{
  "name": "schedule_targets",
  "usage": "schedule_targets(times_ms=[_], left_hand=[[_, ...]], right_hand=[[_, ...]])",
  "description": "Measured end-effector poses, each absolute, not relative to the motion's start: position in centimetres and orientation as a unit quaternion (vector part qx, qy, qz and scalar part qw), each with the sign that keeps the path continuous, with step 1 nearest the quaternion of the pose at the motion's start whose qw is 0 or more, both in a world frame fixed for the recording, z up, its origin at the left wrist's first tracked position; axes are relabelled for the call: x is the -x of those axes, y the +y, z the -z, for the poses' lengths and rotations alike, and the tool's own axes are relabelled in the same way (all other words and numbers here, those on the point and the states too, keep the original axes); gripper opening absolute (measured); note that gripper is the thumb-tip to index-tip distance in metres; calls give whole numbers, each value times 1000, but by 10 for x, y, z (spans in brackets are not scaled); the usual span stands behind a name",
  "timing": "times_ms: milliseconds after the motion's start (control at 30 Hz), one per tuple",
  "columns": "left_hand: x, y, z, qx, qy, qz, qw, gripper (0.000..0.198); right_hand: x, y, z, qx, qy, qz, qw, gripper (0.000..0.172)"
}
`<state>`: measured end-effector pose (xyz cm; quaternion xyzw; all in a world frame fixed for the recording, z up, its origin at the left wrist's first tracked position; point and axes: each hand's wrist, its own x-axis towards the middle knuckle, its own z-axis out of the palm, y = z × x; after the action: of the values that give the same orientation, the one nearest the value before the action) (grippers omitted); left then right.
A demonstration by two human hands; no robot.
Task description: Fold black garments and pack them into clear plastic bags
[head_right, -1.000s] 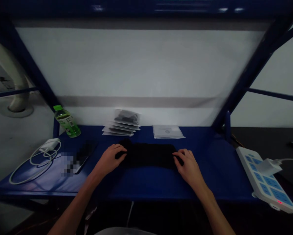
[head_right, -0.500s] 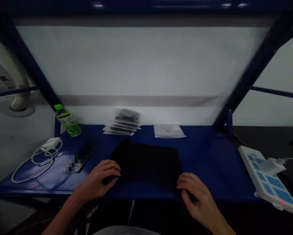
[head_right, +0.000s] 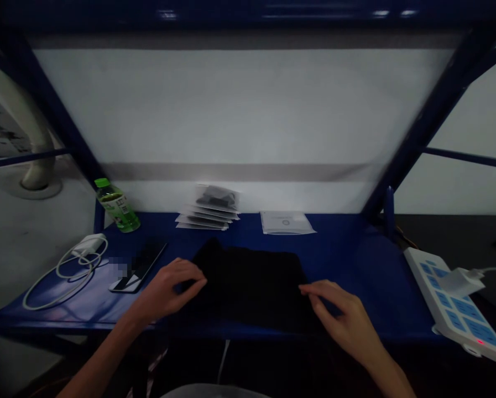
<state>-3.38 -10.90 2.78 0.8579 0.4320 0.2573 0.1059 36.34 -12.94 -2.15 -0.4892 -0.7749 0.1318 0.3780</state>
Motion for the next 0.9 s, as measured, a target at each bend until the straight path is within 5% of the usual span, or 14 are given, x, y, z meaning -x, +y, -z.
schedule_targets(times_ms=[300, 633, 900], left_hand=[[8, -27, -17, -892, 418, -162, 67, 36], [-11, 19, -18, -839, 489, -213, 109, 26], [-26, 48, 8, -811, 554, -176, 70, 17]], right_hand=[[-368, -61, 34, 511, -827, -32, 232, 32], [-355, -5, 7, 554, -748, -95, 353, 30], [-350, 41, 30, 593, -744, -52, 303, 18]])
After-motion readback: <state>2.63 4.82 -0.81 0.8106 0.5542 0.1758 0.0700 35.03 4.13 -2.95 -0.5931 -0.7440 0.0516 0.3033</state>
